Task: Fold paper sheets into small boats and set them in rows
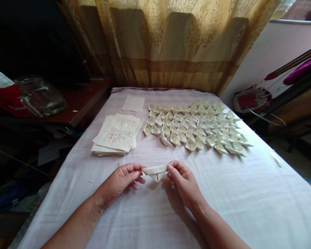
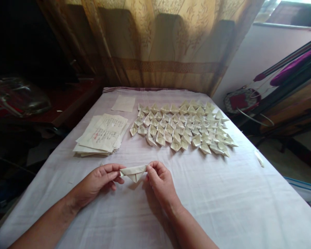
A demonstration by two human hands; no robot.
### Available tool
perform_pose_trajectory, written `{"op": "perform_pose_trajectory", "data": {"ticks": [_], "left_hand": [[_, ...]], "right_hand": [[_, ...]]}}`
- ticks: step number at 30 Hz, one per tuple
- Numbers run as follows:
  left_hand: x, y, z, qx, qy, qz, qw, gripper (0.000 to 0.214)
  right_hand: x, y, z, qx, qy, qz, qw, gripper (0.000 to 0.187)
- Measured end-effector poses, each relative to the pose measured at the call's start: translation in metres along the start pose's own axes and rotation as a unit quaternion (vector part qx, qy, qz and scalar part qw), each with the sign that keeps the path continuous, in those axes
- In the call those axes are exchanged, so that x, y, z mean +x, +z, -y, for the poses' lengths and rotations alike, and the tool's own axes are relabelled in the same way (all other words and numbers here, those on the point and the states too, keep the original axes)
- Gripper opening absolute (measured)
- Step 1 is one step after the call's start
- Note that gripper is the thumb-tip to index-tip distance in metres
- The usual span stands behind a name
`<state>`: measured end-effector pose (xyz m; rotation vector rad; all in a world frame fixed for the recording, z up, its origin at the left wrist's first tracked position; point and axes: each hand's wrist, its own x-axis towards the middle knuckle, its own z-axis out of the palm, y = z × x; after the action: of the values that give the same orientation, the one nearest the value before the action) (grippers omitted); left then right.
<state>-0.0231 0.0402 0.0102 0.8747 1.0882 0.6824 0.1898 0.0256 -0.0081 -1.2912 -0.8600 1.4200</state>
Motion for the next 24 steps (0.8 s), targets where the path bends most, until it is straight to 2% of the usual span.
{"op": "perform_pose_trajectory", "data": {"ticks": [4, 11, 18, 24], "left_hand": [[0.003, 0.006, 0.006, 0.021, 0.023, -0.001, 1.0, 0.051], [0.004, 0.011, 0.008, 0.056, 0.054, -0.052, 0.996, 0.045], [0.004, 0.006, 0.011, 0.139, 0.088, -0.115, 0.98, 0.032], [0.005, 0.004, 0.013, 0.189, 0.143, -0.127, 0.963, 0.025]], "right_hand": [[-0.001, 0.002, -0.001, 0.005, -0.002, -0.009, 1.0, 0.048], [-0.002, 0.005, -0.002, -0.014, -0.016, 0.014, 1.0, 0.047], [-0.004, 0.003, -0.011, -0.106, -0.093, 0.025, 0.99, 0.029], [-0.003, 0.003, -0.015, -0.157, -0.164, -0.008, 0.974, 0.015]]}}
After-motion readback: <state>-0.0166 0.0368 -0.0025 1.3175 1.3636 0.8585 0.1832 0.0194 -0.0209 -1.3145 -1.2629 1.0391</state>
